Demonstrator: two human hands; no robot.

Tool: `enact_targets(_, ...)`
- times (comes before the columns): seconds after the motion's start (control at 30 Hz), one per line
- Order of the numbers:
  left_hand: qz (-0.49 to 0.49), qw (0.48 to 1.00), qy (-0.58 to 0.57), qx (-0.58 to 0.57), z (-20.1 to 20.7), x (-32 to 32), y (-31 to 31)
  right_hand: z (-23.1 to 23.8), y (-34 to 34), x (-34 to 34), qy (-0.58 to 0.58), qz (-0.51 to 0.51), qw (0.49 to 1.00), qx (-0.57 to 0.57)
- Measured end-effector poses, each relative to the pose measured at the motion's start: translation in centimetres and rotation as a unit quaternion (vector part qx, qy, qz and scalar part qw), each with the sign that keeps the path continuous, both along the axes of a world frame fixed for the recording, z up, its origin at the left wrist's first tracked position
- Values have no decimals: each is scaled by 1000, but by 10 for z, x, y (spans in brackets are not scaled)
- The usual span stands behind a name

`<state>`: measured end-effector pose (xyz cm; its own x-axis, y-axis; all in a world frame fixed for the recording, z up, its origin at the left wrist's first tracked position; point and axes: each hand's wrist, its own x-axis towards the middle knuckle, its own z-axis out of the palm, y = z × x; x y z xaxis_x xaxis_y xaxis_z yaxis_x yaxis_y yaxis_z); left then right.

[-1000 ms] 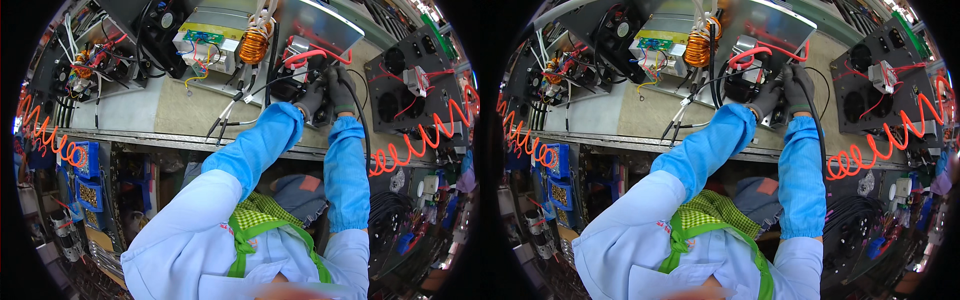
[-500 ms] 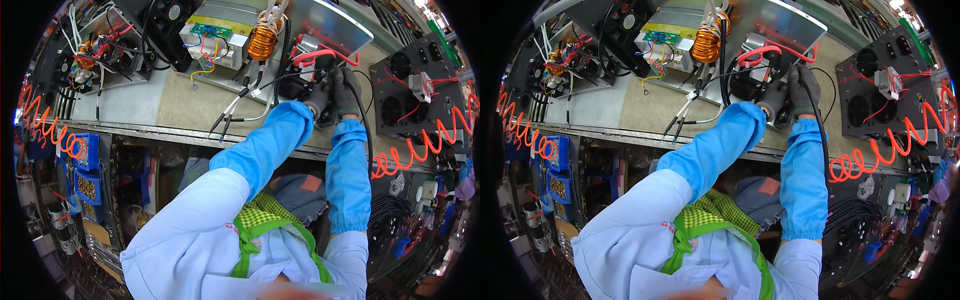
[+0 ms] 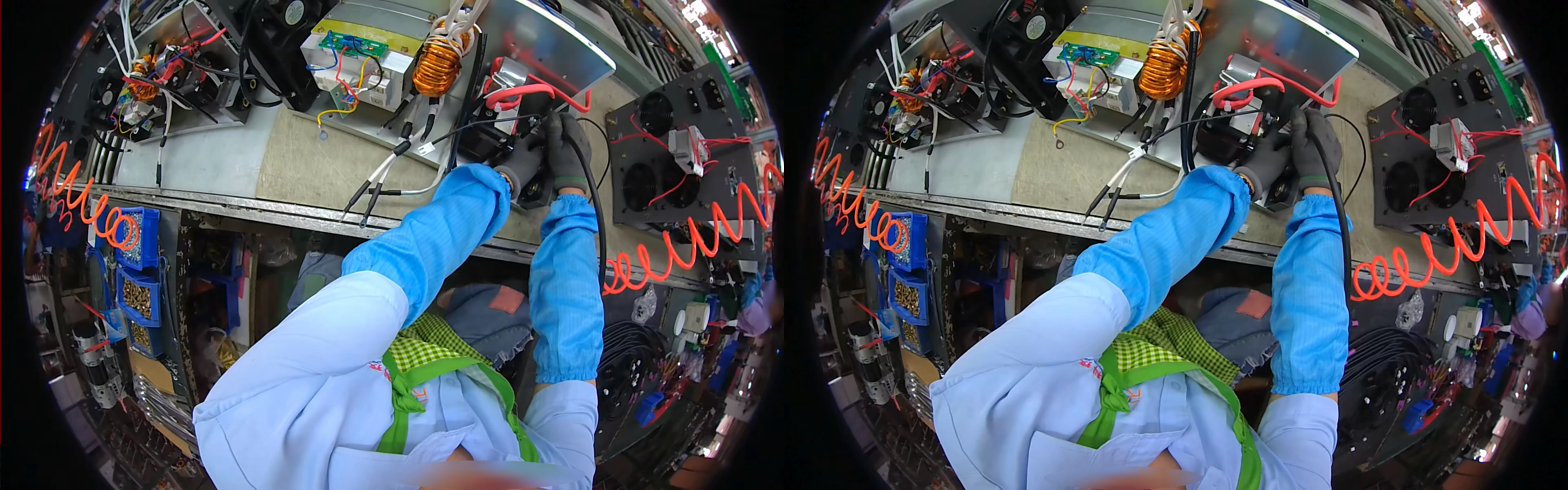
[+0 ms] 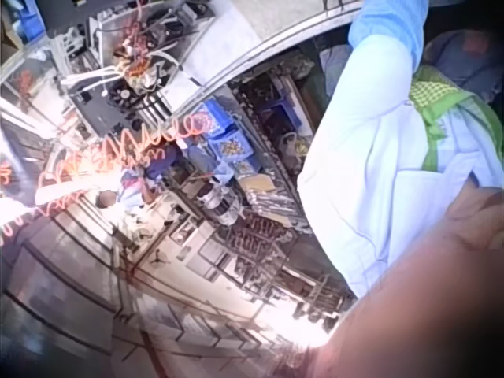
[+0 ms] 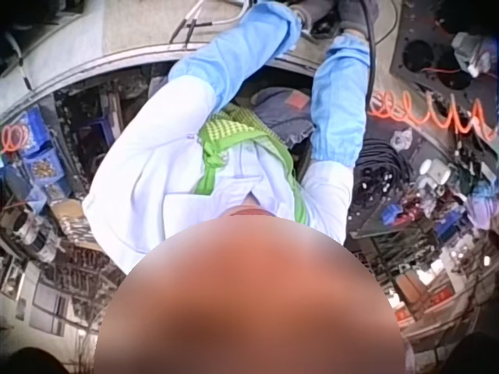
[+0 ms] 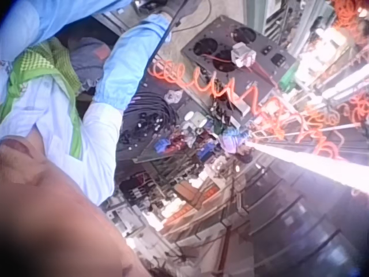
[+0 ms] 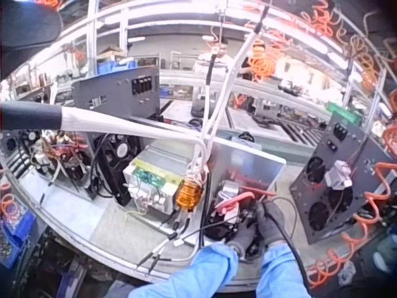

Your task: Assembling components and wiring within metal enclosures on a factory assembly line.

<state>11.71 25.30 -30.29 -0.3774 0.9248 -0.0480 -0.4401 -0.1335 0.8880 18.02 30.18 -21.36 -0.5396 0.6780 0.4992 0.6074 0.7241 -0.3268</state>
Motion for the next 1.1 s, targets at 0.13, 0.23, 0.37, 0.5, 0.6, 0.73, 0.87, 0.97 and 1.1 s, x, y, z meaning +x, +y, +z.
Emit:
enact_targets(0.13, 33, 998, 49, -34, -3, -8, -3, 1, -4, -7, -4, 5, 1000, 3)
enact_targets(0.23, 142, 947, 271, -96, 24, 5, -14, 1, 0, 1, 13, 9, 1000, 9)
enact_targets(0.37, 138, 974, 130, -123, 33, 1, -11, 1, 2, -2, 1, -3, 1000, -1)
enact_targets(0.5, 158, 979, 122, -33, 28, -1, -14, 1, -5, -3, -3, -20, 1000, -21)
enact_targets(0.6, 131, 961, 201, -136, 28, -5, -21, 1, -10, -4, 18, -4, 1000, -8)
enact_targets(0.73, 158, 919, 322, -164, 24, -2, -15, 9, -12, -4, 23, -18, 999, -23)
enact_targets(0.87, 72, 974, 191, -101, 25, -7, -18, 5, -12, -1, 38, -11, 999, -25)
enact_targets(0.97, 69, 976, 185, -90, 11, -7, -9, 12, -13, -2, 40, -27, 998, -41)
enact_targets(1.1, 77, 977, 197, -19, -15, -15, 0, 9, -12, -7, 53, -16, 998, -9)
